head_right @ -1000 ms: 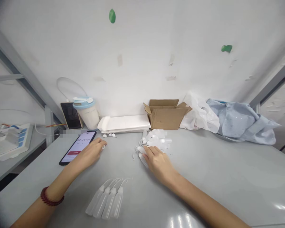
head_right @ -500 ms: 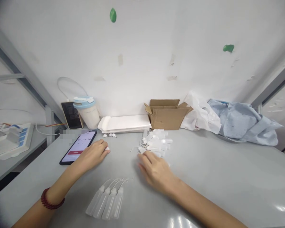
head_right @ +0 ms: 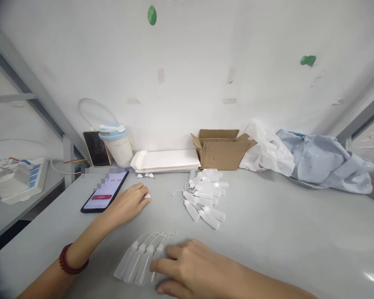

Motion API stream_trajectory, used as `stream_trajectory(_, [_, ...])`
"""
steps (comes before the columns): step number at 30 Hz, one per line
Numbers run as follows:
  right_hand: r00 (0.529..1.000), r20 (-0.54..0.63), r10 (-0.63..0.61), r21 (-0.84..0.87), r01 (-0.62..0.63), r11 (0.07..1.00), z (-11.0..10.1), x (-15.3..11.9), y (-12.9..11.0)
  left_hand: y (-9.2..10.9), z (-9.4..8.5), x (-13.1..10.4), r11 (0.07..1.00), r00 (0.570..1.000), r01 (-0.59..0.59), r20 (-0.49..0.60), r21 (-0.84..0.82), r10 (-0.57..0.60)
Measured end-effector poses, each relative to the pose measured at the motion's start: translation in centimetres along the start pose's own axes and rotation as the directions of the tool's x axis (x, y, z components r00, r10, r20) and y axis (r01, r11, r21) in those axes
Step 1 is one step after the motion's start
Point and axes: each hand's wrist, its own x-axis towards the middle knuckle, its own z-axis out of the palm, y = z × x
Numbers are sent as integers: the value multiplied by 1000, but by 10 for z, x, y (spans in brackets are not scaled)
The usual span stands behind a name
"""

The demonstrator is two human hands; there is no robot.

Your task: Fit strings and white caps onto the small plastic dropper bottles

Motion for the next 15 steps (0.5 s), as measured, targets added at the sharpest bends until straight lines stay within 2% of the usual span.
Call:
stream_trajectory(6, [999, 27, 40, -51, -39, 998, -2, 1, 3, 0, 2, 0, 997, 1000, -2, -25, -81, -1])
stream_trajectory(10, [998, 10, 63, -108, -62, 992, -2, 1, 5, 4, -2, -1, 981, 999, -47, -33, -187, 41])
stream_trajectory(12, [996, -29, 81, -154, -85, 984, -2, 0, 7, 8, -6, -3, 943, 997, -72, -21, -326, 69])
stream_trajectory(15, [987, -129, 97, -226, -124, 966, -2, -2, 12, 14, -13, -7, 807, 995, -73, 18, -586, 103])
